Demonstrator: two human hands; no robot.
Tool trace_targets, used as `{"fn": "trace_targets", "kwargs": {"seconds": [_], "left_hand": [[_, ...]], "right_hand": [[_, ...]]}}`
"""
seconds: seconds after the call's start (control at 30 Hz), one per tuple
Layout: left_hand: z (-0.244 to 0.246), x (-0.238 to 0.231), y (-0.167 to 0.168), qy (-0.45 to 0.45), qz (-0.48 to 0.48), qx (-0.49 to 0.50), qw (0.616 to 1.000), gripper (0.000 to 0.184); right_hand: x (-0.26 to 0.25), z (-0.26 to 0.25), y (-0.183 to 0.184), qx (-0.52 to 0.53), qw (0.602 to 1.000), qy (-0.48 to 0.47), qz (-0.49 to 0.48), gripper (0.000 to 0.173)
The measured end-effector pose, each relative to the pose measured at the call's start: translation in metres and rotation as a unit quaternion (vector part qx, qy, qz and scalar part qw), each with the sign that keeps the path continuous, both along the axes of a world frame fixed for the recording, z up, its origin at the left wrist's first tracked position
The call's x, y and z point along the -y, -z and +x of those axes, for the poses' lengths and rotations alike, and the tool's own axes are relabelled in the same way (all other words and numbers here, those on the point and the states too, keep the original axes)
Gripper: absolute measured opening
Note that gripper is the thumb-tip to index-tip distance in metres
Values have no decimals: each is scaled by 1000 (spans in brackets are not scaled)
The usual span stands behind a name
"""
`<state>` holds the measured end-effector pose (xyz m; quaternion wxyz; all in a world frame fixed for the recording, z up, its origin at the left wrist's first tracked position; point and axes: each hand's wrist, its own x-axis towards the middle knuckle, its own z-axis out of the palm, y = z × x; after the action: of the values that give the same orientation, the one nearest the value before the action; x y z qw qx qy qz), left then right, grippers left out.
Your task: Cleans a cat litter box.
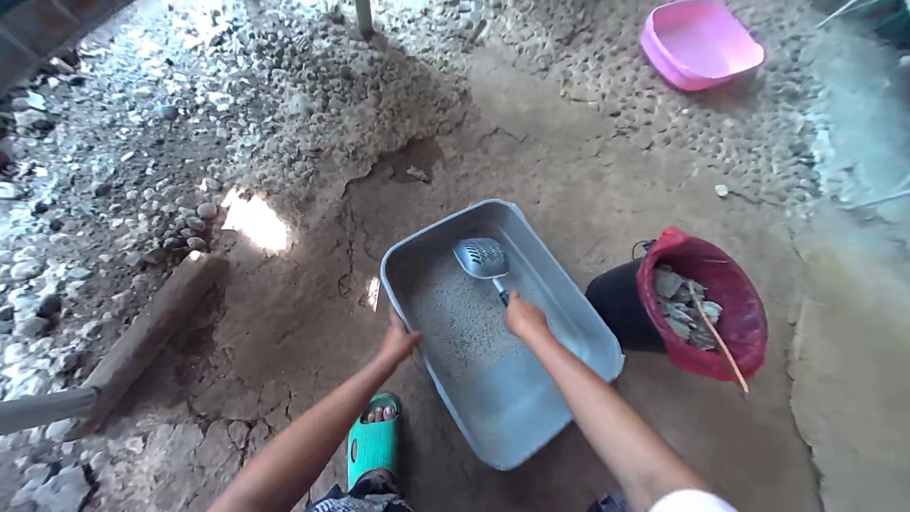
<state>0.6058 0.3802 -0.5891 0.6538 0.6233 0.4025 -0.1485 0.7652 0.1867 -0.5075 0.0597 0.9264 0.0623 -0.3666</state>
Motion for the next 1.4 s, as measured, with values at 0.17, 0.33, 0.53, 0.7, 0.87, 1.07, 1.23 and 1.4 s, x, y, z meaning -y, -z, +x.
{"fn": "trace_targets", "kwargs": {"seconds": [0.17,0.33,0.53,0.7,0.87,1.07,1.23,1.4], "left_hand": [[13,-8,11,0,72,-2,997,96],[28,-26,9,2,158,-30,987,74],[27,-27,4,40,176,-60,982,74],[21,-30,6,49,166,-53,984,75],[27,-32,-1,93,172,-75,978,80],[29,-38,-3,114,181,-68,974,80],[29,-38,3,84,170,-59,980,79],[26,-39,11,52,128,-15,990,91]], "right_hand": [[26,8,18,-6,998,-26,-65,57],[100,-92,-29,-114,985,-29,-130,53],[27,-20,-9,-50,997,-3,-59,55],[8,0,7,-31,998,-15,-61,64],[82,-28,-25,-71,986,-38,-143,55],[-3,47,-16,-4,995,-64,-73,53],[45,15,-1,-44,995,-39,-87,71],[77,-15,-37,-88,982,-47,-160,65]]}}
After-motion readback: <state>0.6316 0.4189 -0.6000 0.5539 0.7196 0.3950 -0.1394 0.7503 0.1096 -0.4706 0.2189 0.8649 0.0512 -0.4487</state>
